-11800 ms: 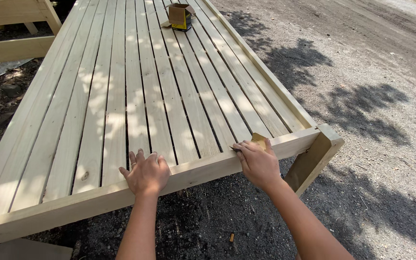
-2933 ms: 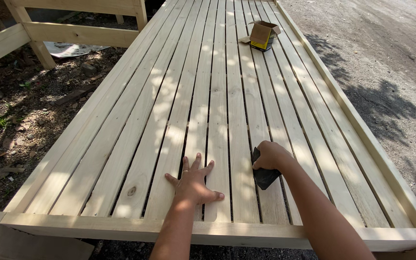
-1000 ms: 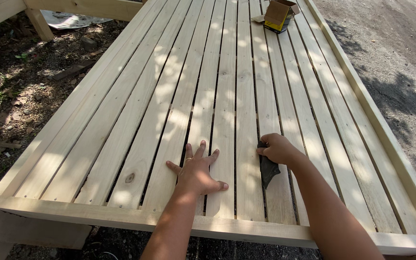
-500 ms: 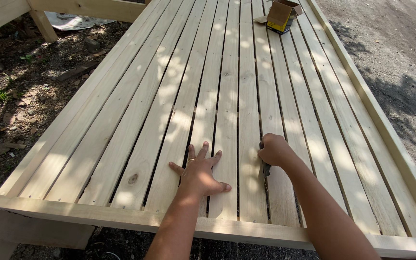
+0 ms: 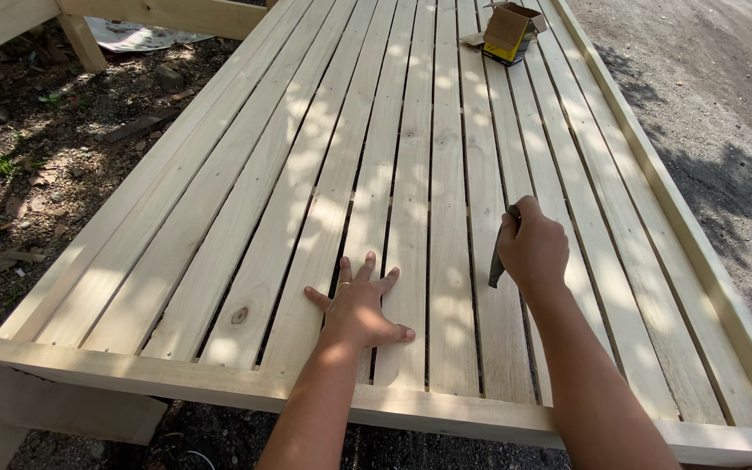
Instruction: The person sands the slatted surface of a wooden bench frame with a sanding block, working across the planks and edges. They then move to the end of the bench and sand the legs and lower frame by hand with sandpaper.
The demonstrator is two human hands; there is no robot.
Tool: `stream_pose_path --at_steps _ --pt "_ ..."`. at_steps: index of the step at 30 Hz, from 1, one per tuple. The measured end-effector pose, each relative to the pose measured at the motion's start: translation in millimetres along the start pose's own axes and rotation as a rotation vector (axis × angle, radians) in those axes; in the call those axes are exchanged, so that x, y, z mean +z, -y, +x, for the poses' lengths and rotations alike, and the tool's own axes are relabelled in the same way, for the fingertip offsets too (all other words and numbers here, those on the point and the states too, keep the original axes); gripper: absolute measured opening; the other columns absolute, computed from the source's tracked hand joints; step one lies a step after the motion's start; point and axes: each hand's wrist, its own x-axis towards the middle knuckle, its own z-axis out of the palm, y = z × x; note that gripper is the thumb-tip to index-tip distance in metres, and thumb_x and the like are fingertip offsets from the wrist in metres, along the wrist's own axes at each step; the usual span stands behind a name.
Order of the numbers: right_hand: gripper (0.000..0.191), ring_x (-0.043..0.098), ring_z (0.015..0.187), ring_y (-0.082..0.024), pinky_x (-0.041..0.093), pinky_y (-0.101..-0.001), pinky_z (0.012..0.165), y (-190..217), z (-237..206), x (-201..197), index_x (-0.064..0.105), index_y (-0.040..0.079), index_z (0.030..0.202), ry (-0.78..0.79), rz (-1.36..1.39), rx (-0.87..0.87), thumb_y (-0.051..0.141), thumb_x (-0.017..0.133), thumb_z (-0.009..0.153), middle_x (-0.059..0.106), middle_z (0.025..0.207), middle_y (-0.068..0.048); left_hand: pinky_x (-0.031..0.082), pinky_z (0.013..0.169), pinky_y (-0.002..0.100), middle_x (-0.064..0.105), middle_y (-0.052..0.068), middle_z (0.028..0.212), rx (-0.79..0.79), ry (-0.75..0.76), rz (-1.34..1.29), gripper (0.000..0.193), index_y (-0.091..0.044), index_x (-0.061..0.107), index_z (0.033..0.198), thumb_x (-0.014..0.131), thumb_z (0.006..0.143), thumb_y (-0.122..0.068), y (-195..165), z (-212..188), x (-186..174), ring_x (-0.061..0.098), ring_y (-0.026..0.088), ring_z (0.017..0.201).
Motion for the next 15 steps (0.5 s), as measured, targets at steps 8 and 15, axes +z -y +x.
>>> stream_pose_path --at_steps 8,15 --pt "0.014 0.063 0.060 -0.028 0.047 -0.0343 0.057 18 -8 6 0.061 0.004 0.097 0.138 0.691 -0.077 0.016 0.068 0.099 0.067 0.073 -0.014 -0.006 0.120 0.077 0.004 -0.011 0.173 0.004 0.003 0.018 0.114 -0.049 0.031 0.156 0.092 0.061 -0.057 0 -6 -4 -0.005 0.021 0.161" --pt "0.010 0.068 0.071 -0.032 0.050 -0.0408 0.061 24 -17 -8 0.064 0.005 0.098 0.104 0.167 -0.263 0.012 0.070 0.094 0.072 0.078 -0.012 -0.005 0.120 0.078 0.004 -0.013 0.174 0.003 0.008 0.019 0.124 -0.043 0.021 0.161 0.093 0.061 -0.055 1 -2 -1 -0.005 0.020 0.161"
